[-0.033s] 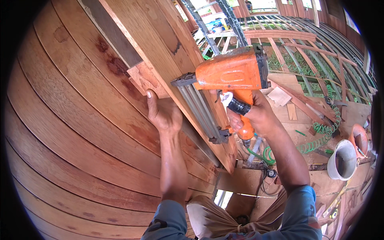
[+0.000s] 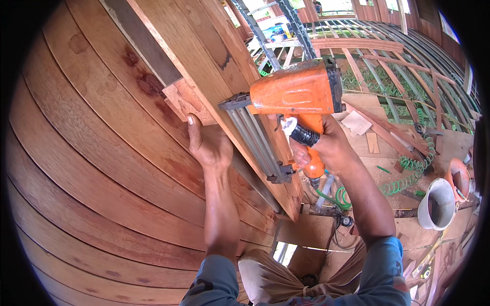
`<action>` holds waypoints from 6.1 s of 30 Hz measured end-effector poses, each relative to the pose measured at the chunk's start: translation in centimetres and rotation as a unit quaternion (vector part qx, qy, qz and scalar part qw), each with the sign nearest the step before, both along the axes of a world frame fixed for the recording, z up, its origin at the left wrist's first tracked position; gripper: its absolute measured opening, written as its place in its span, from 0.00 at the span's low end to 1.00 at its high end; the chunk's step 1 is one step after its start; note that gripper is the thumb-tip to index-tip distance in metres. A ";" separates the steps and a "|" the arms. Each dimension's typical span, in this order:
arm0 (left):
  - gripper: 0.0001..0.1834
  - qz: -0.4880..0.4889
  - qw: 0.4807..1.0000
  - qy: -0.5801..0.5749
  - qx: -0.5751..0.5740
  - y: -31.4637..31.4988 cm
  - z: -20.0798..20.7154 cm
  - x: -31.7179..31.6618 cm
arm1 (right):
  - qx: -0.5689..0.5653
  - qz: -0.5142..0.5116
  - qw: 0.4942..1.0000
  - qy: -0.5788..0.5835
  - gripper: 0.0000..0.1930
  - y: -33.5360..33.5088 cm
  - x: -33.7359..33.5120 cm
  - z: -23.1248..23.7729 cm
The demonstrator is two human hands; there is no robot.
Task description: The person installs wooden planks onto a curved wall structure using a pneumatic nail gun. They position each plank, align it with the existing framework, and secure it with nails. The process is repeated for multiple planks along the curved surface.
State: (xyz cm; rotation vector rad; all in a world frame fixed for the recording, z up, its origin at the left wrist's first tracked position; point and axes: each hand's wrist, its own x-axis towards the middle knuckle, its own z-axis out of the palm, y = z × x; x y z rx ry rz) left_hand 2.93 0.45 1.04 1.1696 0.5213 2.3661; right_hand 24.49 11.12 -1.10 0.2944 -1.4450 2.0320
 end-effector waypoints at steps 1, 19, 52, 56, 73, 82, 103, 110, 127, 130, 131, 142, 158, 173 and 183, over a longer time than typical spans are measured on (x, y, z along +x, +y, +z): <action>0.42 0.004 1.000 0.002 0.000 0.1 0.0 0.0 | 0.001 -0.007 1.000 -0.004 0.16 0.0 0.0 0.1; 0.42 -0.002 1.000 -0.016 0.000 0.4 0.1 -0.5 | -0.016 0.033 0.999 -0.008 0.22 0.4 -0.4 0.5; 0.42 0.030 1.000 0.009 -0.002 0.4 0.4 0.0 | -0.025 0.027 0.999 -0.011 0.19 0.3 -0.6 0.2; 0.40 0.006 1.000 -0.009 0.009 0.5 0.4 -0.3 | -0.004 -0.012 1.000 -0.026 0.22 0.4 -1.0 0.1; 0.35 -0.001 1.000 0.006 0.021 0.7 -0.3 -1.5 | -0.047 -0.040 0.998 -0.023 0.27 -0.3 0.2 -1.9; 0.35 0.017 0.999 0.011 0.029 0.6 0.0 -1.2 | -0.070 -0.054 0.996 -0.003 0.20 -0.5 0.4 -3.1; 0.32 -0.023 0.996 -0.062 0.062 0.5 0.3 -1.0 | -0.071 -0.057 0.996 0.021 0.26 -0.7 1.1 -2.5; 0.30 -0.066 0.992 -0.057 0.091 0.6 -0.1 -1.0 | -0.047 -0.041 0.997 0.036 0.31 -0.9 1.0 -2.9; 0.28 -0.095 0.988 -0.057 0.108 0.3 -0.3 -1.3 | -0.010 -0.051 0.997 0.052 0.34 -0.3 0.4 -1.6; 0.28 -0.095 0.988 -0.068 0.104 0.3 -0.2 -1.1 | -0.015 -0.040 0.997 0.059 0.30 -0.4 -0.3 -0.1; 0.28 -0.090 0.988 -0.071 0.101 0.2 -0.2 -1.1 | -0.014 -0.038 0.998 0.057 0.30 -0.4 -0.5 0.3; 0.31 0.018 0.998 -0.053 0.032 0.6 0.4 -0.1 | 0.028 -0.049 0.997 0.049 0.29 -0.8 -0.6 0.8; 0.36 0.047 0.998 -0.044 0.015 0.5 0.6 0.3 | -0.028 -0.029 0.997 0.061 0.28 -0.8 -1.0 1.6; 0.33 0.080 0.995 -0.038 0.041 1.0 0.6 0.6 | 0.007 0.008 0.998 0.061 0.26 0.3 -1.1 2.3; 0.34 0.086 0.995 -0.044 0.035 1.0 0.6 0.6 | -0.004 0.022 0.998 0.054 0.27 0.2 -1.1 3.0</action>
